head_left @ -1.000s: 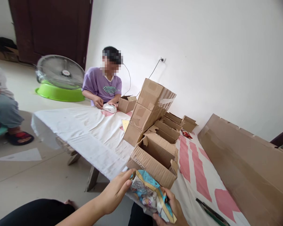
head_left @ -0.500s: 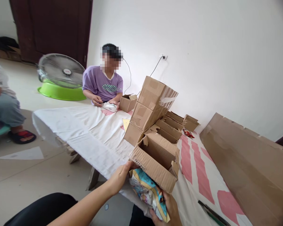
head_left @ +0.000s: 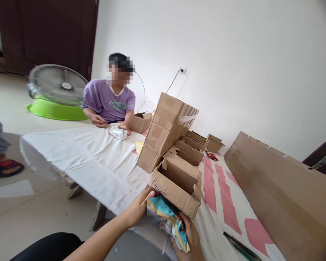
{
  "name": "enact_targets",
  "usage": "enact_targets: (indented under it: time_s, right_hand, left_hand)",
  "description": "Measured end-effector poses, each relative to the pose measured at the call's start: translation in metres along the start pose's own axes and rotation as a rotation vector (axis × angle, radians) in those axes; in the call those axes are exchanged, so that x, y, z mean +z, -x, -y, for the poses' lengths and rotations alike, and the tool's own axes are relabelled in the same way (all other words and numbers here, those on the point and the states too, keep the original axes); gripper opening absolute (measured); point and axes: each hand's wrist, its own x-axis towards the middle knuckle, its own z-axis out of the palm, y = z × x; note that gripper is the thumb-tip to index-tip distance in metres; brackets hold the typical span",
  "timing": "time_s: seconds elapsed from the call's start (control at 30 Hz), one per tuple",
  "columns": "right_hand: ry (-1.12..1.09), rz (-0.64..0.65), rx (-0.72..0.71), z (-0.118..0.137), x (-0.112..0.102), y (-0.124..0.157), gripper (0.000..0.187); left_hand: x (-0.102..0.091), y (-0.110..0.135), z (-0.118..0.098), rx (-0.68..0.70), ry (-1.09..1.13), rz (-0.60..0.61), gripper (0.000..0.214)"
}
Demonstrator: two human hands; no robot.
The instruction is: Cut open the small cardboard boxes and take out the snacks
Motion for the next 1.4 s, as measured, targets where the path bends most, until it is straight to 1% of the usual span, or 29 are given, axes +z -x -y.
enact_targets:
  time_s: [0.07, 0.1, 0.13, 0.17, 0.2, 0.23, 0.27, 0.3, 0.33, 0.37, 0.4, 0.43, 0.5, 0.53, 0.57, 0.6, 0.63, 0.67, 0.7, 0.77, 0.8, 0.97, 1.1, 1.2, 1.3, 1.37, 1.4]
  right_hand:
    - [0.004, 0.023, -0.011, 0.000, -0.002, -0.002, 0.056]
    - [0.008, 0.044, -0.031, -0.001, -0.003, -0.004, 0.058]
    - [0.009, 0.070, -0.062, -0.002, -0.005, -0.005, 0.060]
    - [0.008, 0.094, -0.093, -0.002, -0.007, -0.005, 0.061]
    - [0.004, 0.112, -0.115, -0.003, -0.008, -0.006, 0.061]
    - [-0.002, 0.121, -0.122, -0.003, -0.009, -0.006, 0.060]
    - [-0.009, 0.120, -0.113, -0.003, -0.010, -0.005, 0.058]
    - [-0.016, 0.114, -0.097, -0.002, -0.010, -0.005, 0.056]
    - [-0.020, 0.109, -0.082, -0.002, -0.010, -0.005, 0.055]
    - [-0.022, 0.107, -0.076, -0.002, -0.010, -0.005, 0.054]
    - [-0.023, 0.109, -0.081, -0.001, -0.009, -0.005, 0.055]
    - [-0.021, 0.112, -0.088, -0.001, -0.009, -0.005, 0.056]
    - [-0.015, 0.113, -0.100, -0.001, -0.009, -0.006, 0.058]
    - [-0.014, 0.116, -0.102, -0.001, -0.009, -0.006, 0.060]
    - [-0.016, 0.125, -0.100, -0.002, -0.010, -0.007, 0.062]
    - [-0.022, 0.139, -0.098, -0.002, -0.011, -0.008, 0.065]
    - [-0.033, 0.157, -0.095, -0.002, -0.012, -0.008, 0.069]
    - [-0.047, 0.179, -0.091, -0.003, -0.014, -0.009, 0.074]
    - [-0.060, 0.203, -0.081, -0.003, -0.016, -0.010, 0.079]
    - [-0.076, 0.243, -0.040, -0.002, -0.020, -0.014, 0.086]
    - [-0.078, 0.263, -0.008, -0.002, -0.022, -0.016, 0.085]
    - [-0.156, 0.354, 0.183, 0.003, -0.030, -0.040, 0.070]
    - [-0.218, 0.388, 0.276, 0.004, -0.032, -0.062, 0.070]
    - [-0.227, 0.356, 0.301, -0.001, -0.026, -0.075, 0.065]
    - [-0.182, 0.269, 0.253, -0.011, -0.016, -0.085, 0.053]
    - [-0.112, 0.187, 0.204, -0.021, -0.008, -0.087, 0.046]
    - [-0.083, 0.150, 0.180, -0.026, -0.004, -0.085, 0.044]
  left_hand:
    - [-0.015, -0.006, -0.007, -0.073, -0.042, 0.030, 0.051]
    - [-0.028, -0.008, -0.011, -0.114, -0.048, 0.032, 0.050]
    - [-0.044, -0.009, -0.016, -0.157, -0.018, -0.029, 0.052]
    - [-0.062, -0.010, -0.021, -0.178, 0.095, -0.113, 0.056]
    - [-0.081, -0.009, -0.025, -0.153, 0.264, -0.270, 0.062]
    - [-0.099, -0.008, -0.028, -0.078, 0.443, -0.437, 0.067]
    - [-0.115, -0.007, -0.031, -0.003, 0.575, -0.691, 0.067]
    - [-0.126, -0.006, -0.031, 0.027, 0.660, -0.929, 0.062]
    - [-0.133, -0.004, -0.030, 0.013, 0.693, -1.056, 0.055]
    - [-0.134, -0.004, -0.028, -0.020, 0.681, -1.110, 0.048]
    - [-0.130, -0.003, -0.024, -0.063, 0.644, -1.085, 0.041]
    - [-0.120, -0.003, -0.019, -0.099, 0.610, -1.006, 0.035]
    - [-0.092, -0.004, -0.008, -0.129, 0.536, -0.802, 0.028]
    - [-0.075, -0.005, -0.003, -0.127, 0.460, -0.656, 0.030]
    - [-0.059, -0.005, 0.001, -0.104, 0.300, -0.451, 0.035]
    - [-0.045, -0.005, 0.005, -0.074, 0.156, -0.295, 0.040]
    - [-0.034, -0.004, 0.008, -0.046, 0.044, -0.188, 0.044]
    - [-0.025, -0.004, 0.010, -0.020, -0.047, -0.110, 0.048]
    - [-0.020, -0.003, 0.011, 0.002, -0.103, -0.073, 0.050]
    - [-0.017, -0.001, 0.012, 0.029, -0.158, -0.044, 0.054]
    - [-0.017, -0.001, 0.012, 0.036, -0.171, -0.043, 0.055]
    - [-0.020, -0.005, 0.010, 0.035, -0.165, -0.042, 0.053]
    - [-0.014, -0.013, 0.019, 0.048, -0.098, -0.042, 0.055]
    - [-0.008, -0.020, 0.030, 0.026, 0.024, -0.064, 0.067]
    - [-0.004, -0.025, 0.034, -0.006, 0.205, -0.026, 0.080]
    - [-0.002, -0.027, 0.034, 0.019, 0.261, -0.004, 0.079]
    - [-0.001, -0.028, 0.033, 0.037, 0.236, -0.005, 0.076]
